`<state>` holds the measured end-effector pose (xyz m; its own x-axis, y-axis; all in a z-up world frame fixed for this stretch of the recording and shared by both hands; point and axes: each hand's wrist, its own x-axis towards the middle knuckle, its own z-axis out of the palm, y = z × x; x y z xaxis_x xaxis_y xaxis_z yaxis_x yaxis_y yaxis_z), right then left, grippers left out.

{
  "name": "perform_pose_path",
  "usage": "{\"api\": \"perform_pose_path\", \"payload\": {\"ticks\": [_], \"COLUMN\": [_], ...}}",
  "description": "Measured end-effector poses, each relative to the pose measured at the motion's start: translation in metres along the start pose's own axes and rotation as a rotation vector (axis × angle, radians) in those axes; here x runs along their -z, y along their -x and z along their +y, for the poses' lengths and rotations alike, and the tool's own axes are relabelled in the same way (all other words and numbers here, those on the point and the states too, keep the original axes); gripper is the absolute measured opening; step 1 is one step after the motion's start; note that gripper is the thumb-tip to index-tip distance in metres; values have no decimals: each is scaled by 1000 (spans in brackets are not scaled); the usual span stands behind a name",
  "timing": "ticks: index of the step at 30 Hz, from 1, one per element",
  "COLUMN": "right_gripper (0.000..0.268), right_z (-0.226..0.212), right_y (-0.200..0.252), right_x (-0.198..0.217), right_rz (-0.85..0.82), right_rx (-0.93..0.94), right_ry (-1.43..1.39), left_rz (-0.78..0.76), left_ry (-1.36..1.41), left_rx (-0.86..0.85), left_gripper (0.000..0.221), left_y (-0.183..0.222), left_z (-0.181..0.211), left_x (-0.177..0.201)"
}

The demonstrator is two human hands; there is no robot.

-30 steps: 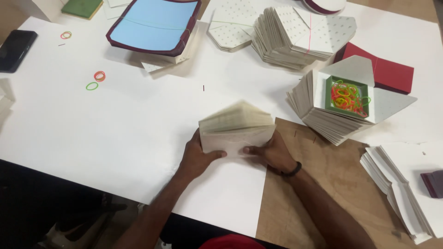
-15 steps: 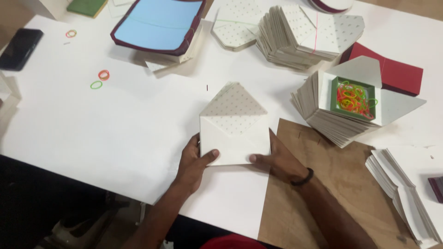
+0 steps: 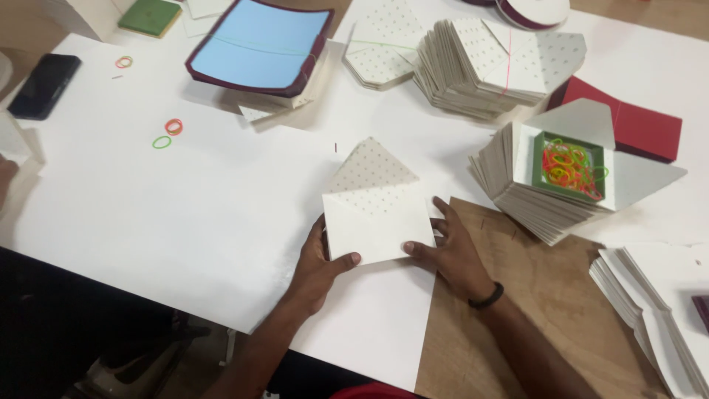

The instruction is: Manually folding and stacking paper envelopes at a work table.

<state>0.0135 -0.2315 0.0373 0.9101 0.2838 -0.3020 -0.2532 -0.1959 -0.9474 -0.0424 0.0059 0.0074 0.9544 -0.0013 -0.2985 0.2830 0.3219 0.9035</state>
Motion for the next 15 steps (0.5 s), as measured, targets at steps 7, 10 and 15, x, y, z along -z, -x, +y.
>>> {"api": "perform_pose_path", "payload": {"ticks": [7, 10, 15], "right_gripper": [74, 54, 52], "right_z": [-7, 26, 35], "right_y": [16, 3, 0], "right_x": [-24, -23, -21], "right_rz": [206, 145, 67], "right_rx": [367, 605, 619], "right_ry": [915, 1192, 1288], "left_rz": [35, 62, 48], "left_ry": [-602, -735, -1633], "left_rx": [-115, -187, -325], "left_gripper": [105, 106, 75], "left_y": [0, 11, 28], "left_z": [-12, 6, 53], "left_x": [5, -7, -31]}}
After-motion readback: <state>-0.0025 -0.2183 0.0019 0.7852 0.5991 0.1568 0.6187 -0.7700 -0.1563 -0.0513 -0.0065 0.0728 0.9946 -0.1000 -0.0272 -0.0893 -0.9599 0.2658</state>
